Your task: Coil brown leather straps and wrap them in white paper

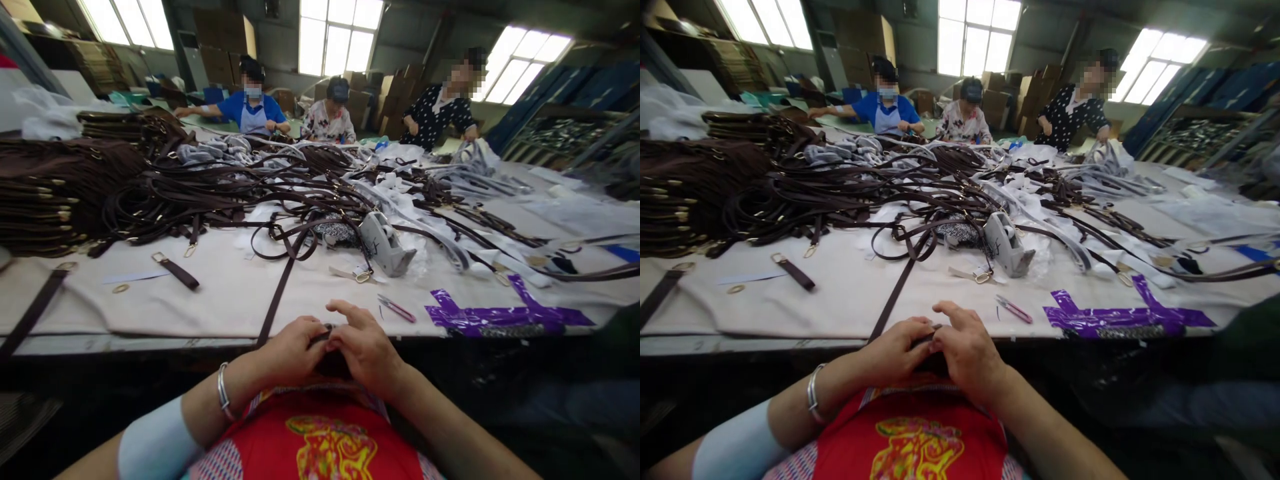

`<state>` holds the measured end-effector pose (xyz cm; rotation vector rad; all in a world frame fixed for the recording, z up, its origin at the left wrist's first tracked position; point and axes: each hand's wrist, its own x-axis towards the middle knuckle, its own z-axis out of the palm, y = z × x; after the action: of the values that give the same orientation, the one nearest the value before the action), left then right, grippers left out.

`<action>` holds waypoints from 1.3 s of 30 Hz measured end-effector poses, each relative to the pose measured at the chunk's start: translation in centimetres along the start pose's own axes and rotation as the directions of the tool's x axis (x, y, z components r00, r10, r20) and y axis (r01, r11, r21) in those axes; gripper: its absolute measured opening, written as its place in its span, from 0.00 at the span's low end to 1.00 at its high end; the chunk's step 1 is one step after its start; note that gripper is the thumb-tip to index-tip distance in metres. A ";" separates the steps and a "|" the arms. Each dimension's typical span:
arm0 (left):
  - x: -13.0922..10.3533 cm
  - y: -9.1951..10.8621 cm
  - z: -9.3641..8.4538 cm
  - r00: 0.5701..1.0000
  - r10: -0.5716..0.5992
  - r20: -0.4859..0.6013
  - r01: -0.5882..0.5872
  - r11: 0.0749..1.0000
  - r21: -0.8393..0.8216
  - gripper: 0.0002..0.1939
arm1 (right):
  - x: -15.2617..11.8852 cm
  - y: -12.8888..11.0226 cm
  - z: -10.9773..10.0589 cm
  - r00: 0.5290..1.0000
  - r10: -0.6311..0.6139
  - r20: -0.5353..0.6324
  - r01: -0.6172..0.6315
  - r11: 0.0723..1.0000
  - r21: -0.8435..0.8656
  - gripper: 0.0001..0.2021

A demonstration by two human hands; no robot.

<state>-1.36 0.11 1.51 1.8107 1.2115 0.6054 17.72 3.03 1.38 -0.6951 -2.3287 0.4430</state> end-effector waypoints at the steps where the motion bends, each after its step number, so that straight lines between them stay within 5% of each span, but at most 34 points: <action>1: -0.2 0.1 0.0 0.999 0.040 0.033 -0.041 0.999 0.033 0.13 | -0.2 0.1 0.3 0.997 0.065 0.047 -0.070 0.992 0.102 0.10; 5: -1.3 0.2 0.2 0.990 0.084 0.113 -0.086 0.996 0.008 0.13 | -1.2 -0.1 0.9 0.948 0.272 0.167 -0.316 0.874 0.370 0.09; 12: -2.9 -0.4 1.3 0.995 -0.086 0.043 0.091 0.989 -0.117 0.13 | -2.2 -1.1 1.3 0.890 0.401 0.216 -0.455 0.806 0.380 0.06; 17: -3.2 0.1 1.7 0.996 -0.035 0.076 0.049 0.982 -0.182 0.14 | -2.1 -1.2 0.3 0.767 0.498 0.405 -0.629 0.706 0.324 0.05; 24: -3.4 0.2 2.6 0.987 0.009 0.163 0.008 0.994 -0.107 0.13 | -1.4 -1.4 -0.6 0.829 0.214 0.517 -0.355 0.916 0.190 0.09; 30: -3.4 -0.3 2.8 0.968 -0.095 0.231 0.109 0.993 -0.047 0.13 | -3.3 -1.4 0.8 0.940 -0.031 0.339 0.048 0.998 -0.042 0.09; 34: -3.1 -0.5 2.6 0.938 -0.189 0.289 0.222 0.971 -0.085 0.14 | -4.1 -1.4 0.7 0.935 -0.194 0.297 0.248 0.956 -0.158 0.14; 39: -2.8 -0.1 2.2 0.904 -0.271 0.330 0.351 0.912 -0.214 0.16 | -4.1 -1.4 -0.6 0.899 -0.278 0.339 0.340 0.931 -0.137 0.11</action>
<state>-0.85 -3.25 0.46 1.3802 1.1243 0.2843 20.31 -0.44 0.46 -0.3413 -2.7536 0.1919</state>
